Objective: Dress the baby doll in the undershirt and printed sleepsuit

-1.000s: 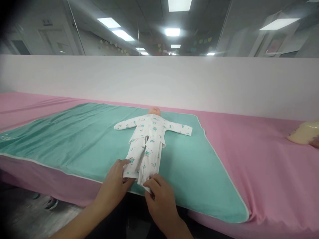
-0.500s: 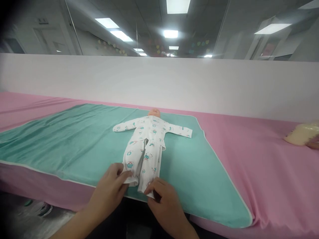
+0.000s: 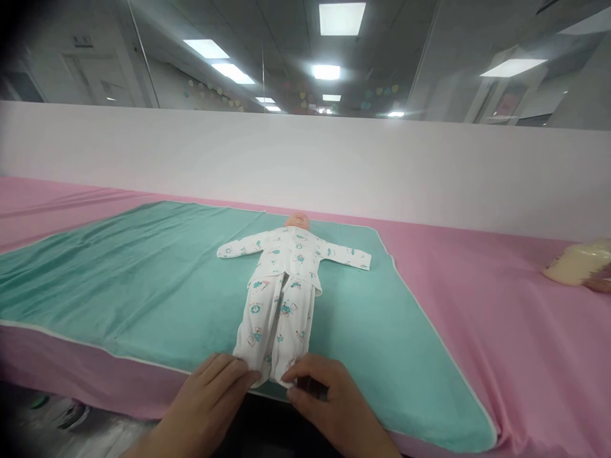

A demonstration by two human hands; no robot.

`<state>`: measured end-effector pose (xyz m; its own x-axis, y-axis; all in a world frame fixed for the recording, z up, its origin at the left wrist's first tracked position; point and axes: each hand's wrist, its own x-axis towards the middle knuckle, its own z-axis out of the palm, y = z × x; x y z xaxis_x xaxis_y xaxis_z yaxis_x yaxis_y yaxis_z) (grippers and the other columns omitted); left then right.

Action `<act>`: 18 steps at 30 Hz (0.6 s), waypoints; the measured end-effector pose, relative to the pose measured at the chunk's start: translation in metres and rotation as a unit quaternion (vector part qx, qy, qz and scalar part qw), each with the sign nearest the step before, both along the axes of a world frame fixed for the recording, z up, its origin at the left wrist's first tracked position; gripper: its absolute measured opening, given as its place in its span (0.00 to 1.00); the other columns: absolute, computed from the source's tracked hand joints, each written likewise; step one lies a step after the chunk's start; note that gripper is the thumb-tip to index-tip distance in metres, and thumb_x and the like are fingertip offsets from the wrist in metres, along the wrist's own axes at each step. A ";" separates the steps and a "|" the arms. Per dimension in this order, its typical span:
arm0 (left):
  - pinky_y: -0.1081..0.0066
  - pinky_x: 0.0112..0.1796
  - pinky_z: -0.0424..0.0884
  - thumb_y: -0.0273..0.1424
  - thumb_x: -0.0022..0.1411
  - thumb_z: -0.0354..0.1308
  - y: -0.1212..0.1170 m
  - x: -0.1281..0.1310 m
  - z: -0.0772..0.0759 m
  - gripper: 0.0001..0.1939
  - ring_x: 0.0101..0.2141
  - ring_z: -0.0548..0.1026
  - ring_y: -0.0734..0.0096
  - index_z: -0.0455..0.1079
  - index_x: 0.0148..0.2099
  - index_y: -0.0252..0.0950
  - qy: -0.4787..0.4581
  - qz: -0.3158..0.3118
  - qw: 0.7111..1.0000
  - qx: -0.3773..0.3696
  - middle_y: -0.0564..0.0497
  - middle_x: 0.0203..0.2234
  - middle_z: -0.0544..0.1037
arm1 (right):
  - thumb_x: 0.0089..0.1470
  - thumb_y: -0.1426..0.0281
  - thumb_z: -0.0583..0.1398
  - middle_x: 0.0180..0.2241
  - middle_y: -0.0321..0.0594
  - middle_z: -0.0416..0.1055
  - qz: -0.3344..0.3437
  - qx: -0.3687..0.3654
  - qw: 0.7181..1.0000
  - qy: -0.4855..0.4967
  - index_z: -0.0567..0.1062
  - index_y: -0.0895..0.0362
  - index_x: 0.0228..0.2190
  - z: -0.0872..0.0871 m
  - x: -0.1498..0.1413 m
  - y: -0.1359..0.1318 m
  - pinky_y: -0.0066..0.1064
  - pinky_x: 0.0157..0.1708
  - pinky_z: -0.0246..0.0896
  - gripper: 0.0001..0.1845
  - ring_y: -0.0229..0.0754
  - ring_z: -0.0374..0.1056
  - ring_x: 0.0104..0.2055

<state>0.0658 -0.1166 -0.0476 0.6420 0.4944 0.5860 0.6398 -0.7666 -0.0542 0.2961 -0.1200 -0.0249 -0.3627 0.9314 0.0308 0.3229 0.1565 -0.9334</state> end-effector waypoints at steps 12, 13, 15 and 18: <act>0.67 0.42 0.68 0.20 0.56 0.52 0.008 -0.008 0.047 0.08 0.41 0.69 0.69 0.65 0.37 0.36 -0.082 -0.082 0.992 -0.059 0.48 0.37 0.73 | 0.53 0.56 0.54 0.30 0.42 0.71 -0.078 -0.094 0.982 0.142 0.70 0.60 0.31 0.013 0.031 0.068 0.28 0.28 0.55 0.18 0.36 0.64 0.29; 0.68 0.40 0.69 0.19 0.56 0.52 0.009 -0.010 0.051 0.08 0.39 0.70 0.69 0.65 0.37 0.36 -0.088 -0.089 0.990 -0.064 0.48 0.35 0.73 | 0.53 0.55 0.54 0.29 0.41 0.70 -0.088 -0.089 0.984 0.129 0.70 0.60 0.32 0.011 0.034 0.080 0.27 0.27 0.55 0.19 0.35 0.63 0.28; 0.68 0.38 0.69 0.19 0.56 0.52 0.013 -0.019 0.053 0.09 0.37 0.70 0.69 0.64 0.37 0.36 -0.093 -0.092 0.989 -0.067 0.48 0.32 0.72 | 0.52 0.53 0.54 0.28 0.40 0.69 -0.091 -0.061 0.992 0.065 0.70 0.60 0.32 0.006 0.042 0.103 0.27 0.24 0.54 0.21 0.35 0.62 0.26; 0.67 0.37 0.69 0.18 0.56 0.52 0.019 -0.056 0.039 0.10 0.36 0.70 0.68 0.65 0.38 0.36 -0.090 -0.051 0.993 -0.058 0.48 0.32 0.72 | 0.54 0.52 0.50 0.26 0.38 0.69 -0.117 0.040 0.987 -0.107 0.71 0.58 0.30 0.000 0.059 0.132 0.29 0.27 0.56 0.23 0.37 0.63 0.27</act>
